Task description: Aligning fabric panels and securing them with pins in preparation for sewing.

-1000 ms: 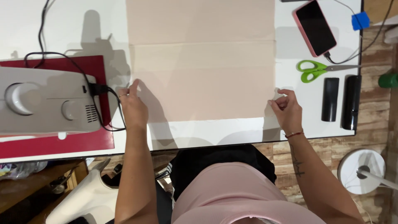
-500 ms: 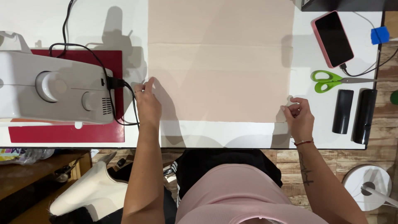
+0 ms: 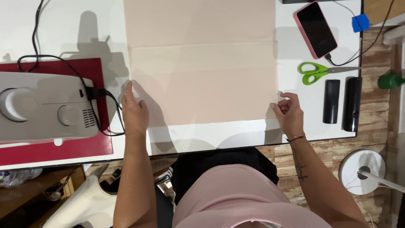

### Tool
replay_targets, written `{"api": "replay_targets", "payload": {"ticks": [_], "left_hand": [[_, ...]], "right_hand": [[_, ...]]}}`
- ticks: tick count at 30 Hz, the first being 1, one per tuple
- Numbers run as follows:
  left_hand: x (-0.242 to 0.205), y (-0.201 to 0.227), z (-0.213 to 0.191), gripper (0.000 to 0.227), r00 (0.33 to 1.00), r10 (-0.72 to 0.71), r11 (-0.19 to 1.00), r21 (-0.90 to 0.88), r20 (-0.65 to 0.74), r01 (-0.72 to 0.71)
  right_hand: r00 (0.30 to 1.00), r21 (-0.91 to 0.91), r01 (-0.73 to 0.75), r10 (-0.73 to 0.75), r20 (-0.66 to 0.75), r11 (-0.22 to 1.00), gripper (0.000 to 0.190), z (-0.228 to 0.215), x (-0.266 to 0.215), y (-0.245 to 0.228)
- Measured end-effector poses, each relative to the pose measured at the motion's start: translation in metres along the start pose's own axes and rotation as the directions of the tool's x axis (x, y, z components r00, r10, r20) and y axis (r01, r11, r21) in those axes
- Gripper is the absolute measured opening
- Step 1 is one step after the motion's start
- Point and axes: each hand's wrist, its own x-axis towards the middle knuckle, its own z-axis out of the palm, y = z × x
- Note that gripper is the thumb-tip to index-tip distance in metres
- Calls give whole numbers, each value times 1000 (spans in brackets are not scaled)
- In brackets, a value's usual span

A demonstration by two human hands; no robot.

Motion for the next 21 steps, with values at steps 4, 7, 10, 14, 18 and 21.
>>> {"api": "replay_targets", "payload": {"ticks": [4, 7, 10, 14, 18, 21], "left_hand": [[0, 0, 0, 70, 1000, 5, 1000, 12, 6, -5], [-1, -2, 0, 67, 1000, 11, 999, 44, 12, -11], [2, -6, 4, 65, 1000, 27, 997, 73, 3, -27], [-1, -4, 3, 58, 999, 25, 997, 71, -19, -24], [-3, -3, 5, 55, 997, 59, 995, 85, -47, -55], [3, -17, 15, 55, 990, 100, 992, 92, -99, -91]], "right_hand": [[1000, -22, -18, 18, 9, 1000, 40, 0, 2, 0], [1000, -40, -18, 18, 5, 999, 41, 2, 4, 10], [1000, -87, -15, 16, 14, 996, 40, 1, 4, 8], [999, -135, 35, -32, 23, 990, 39, 2, -2, 10], [987, -170, 163, -161, 27, 972, 37, 5, -4, 24], [979, -190, 205, -202, 31, 960, 29, -3, -11, 5]]}}
